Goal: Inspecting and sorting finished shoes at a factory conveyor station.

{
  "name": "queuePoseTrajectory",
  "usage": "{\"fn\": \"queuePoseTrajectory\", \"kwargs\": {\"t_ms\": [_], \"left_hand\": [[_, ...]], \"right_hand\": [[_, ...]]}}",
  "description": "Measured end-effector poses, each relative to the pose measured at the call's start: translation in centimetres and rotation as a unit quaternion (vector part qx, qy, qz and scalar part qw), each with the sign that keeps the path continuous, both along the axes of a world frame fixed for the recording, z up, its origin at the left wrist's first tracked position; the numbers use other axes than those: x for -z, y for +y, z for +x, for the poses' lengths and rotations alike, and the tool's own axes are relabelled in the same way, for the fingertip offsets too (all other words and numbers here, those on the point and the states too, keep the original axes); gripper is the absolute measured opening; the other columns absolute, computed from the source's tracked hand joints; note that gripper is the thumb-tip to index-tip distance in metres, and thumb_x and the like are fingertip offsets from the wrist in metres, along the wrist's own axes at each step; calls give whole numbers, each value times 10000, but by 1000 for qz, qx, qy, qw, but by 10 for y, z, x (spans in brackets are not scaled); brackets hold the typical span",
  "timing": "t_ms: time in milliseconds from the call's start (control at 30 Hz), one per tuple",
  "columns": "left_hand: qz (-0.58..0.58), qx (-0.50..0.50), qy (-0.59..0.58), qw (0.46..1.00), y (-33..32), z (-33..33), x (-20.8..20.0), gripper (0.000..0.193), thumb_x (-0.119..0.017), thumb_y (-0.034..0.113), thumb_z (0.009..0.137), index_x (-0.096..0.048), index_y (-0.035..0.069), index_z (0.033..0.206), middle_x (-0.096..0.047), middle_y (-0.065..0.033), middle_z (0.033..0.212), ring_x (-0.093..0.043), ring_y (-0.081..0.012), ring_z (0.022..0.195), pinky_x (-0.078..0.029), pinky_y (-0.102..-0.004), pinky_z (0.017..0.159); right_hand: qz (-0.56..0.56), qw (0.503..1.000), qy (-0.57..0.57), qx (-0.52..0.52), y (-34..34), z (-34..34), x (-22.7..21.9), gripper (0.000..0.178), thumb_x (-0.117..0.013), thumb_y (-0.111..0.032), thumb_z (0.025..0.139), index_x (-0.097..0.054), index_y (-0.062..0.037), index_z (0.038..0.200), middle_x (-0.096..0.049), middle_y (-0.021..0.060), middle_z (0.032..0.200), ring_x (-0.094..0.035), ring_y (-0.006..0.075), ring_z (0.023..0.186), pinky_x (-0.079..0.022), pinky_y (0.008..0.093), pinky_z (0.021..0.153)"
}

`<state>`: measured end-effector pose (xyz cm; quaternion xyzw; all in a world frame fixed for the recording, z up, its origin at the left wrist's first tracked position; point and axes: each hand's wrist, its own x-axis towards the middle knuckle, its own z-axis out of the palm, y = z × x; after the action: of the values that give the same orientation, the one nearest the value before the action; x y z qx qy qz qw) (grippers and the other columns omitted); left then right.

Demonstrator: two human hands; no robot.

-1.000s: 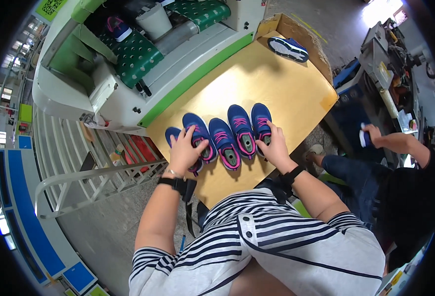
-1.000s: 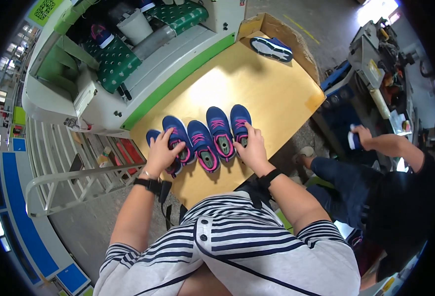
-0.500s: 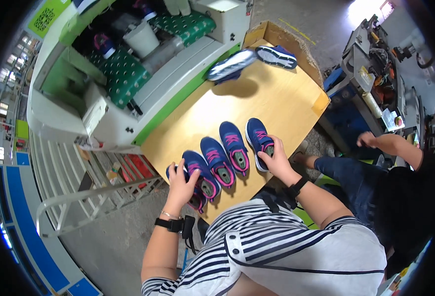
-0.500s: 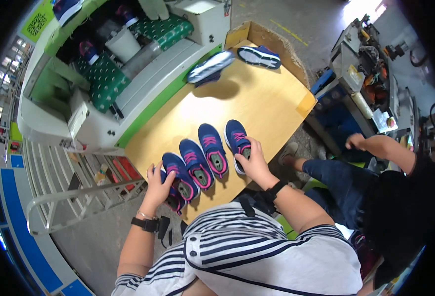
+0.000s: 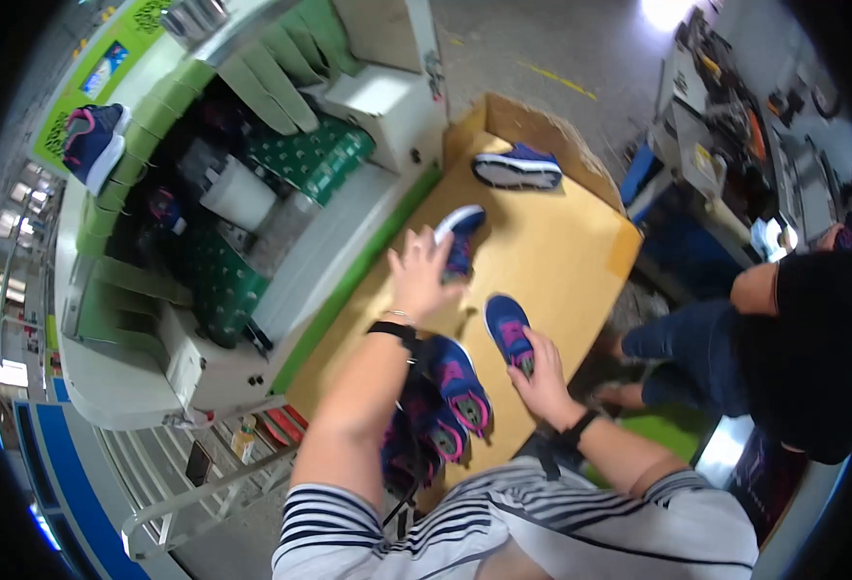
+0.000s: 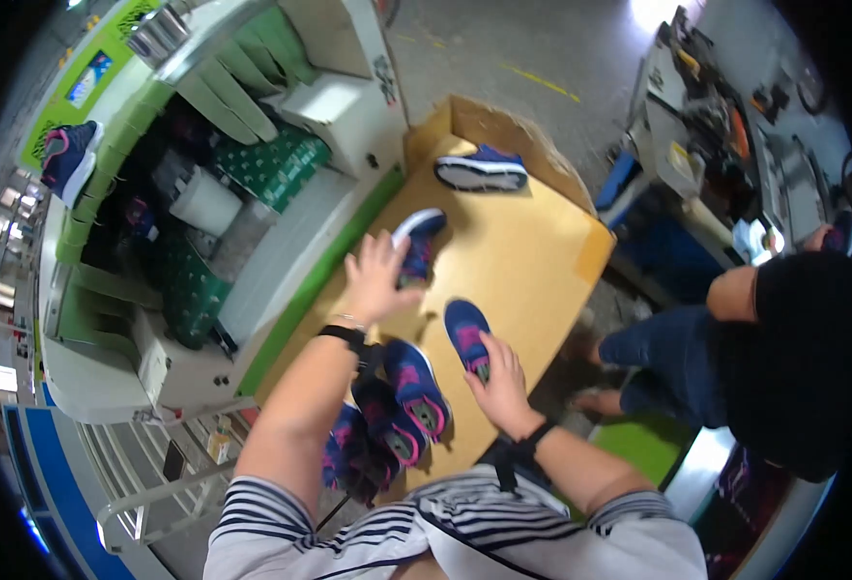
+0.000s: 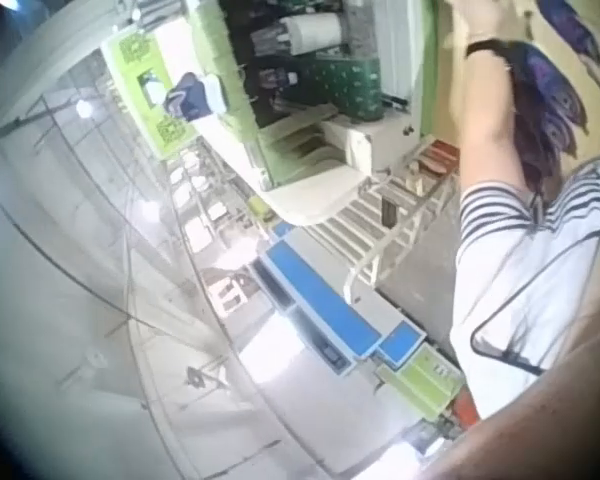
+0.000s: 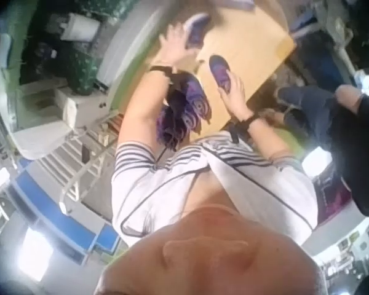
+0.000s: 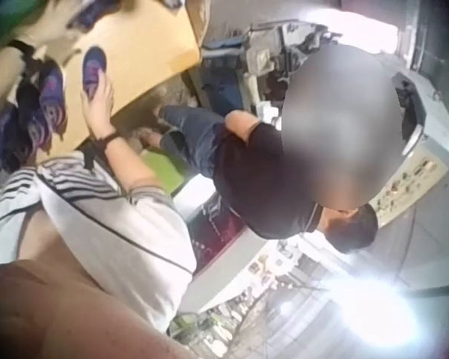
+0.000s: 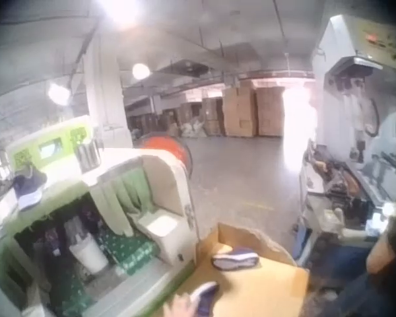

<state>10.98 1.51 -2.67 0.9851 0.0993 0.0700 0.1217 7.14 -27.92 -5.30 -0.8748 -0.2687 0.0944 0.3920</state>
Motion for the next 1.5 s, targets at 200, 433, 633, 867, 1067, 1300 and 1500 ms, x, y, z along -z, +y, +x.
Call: {"fn": "queuePoseTrajectory", "kwargs": {"t_ms": [200, 433, 633, 867, 1067, 1300, 1500], "left_hand": [[-142, -145, 38, 979, 5, 16, 17, 1131, -854, 282, 640, -239, 227, 1588, -484, -205, 1370, -520, -379, 1198, -409, -522, 1021], [-488, -232, -287, 791, 55, -120, -126, 880, -705, 9, 734, -318, 119, 1516, -476, -80, 1304, -520, -215, 1143, -464, -369, 990], [-371, -325, -481, 725, 203, -98, -170, 770, -743, 202, 842, -326, 56, 1473, -517, -117, 1295, -537, -238, 1168, -452, -341, 1007], [-359, -443, -308, 761, 277, -111, -141, 977, -693, 458, 914, -179, -53, 1570, -322, -215, 1595, -368, -309, 1442, -291, -410, 1177], [-209, -312, -270, 886, 118, -171, -151, 745, -631, 204, 963, -248, 88, 1591, -240, -157, 1625, -308, -309, 1454, -281, -466, 1165], [-217, -312, -112, 918, 45, -207, -117, 522, -642, 126, 897, -521, 73, 1401, -300, -174, 1575, -359, -342, 1423, -329, -434, 1131], [-216, -205, 41, 954, -9, -255, -68, 537, -690, 284, 892, -551, 58, 1360, -394, -198, 1497, -360, -404, 1415, -338, -483, 1123]], "right_hand": [[22, 987, 155, 35, -3, 2, -10, 922, -806, -67, 728, -277, -36, 1482, -482, 252, 1369, -486, 406, 1302, -383, 427, 1116], [264, 952, 135, -74, 115, 91, -107, 851, -787, -77, 782, -346, -44, 1509, -509, 162, 1379, -513, 273, 1293, -387, 383, 1117], [342, 907, -173, -176, 369, 168, -191, 819, -741, -133, 804, -345, -58, 1517, -519, 270, 1355, -546, 441, 1222, -464, 451, 1031], [266, 919, -231, -178, 466, 149, -135, 458, -590, -165, 938, -507, -10, 1361, -607, 240, 1215, -628, 391, 1058, -511, 473, 902], [114, 958, -263, -3, 223, 290, -92, 222, -712, -258, 872, -717, -61, 975, -690, 171, 1009, -660, 342, 962, -529, 437, 854], [-52, 977, -189, 79, 91, 308, 16, 599, -755, -349, 836, -545, -58, 1315, -389, 267, 1504, -390, 459, 1374, -339, 482, 1156], [16, 974, -224, 32, 63, 237, 37, 822, -893, -226, 653, -463, -85, 1339, -496, 190, 1403, -460, 417, 1312, -367, 535, 1114]]}}
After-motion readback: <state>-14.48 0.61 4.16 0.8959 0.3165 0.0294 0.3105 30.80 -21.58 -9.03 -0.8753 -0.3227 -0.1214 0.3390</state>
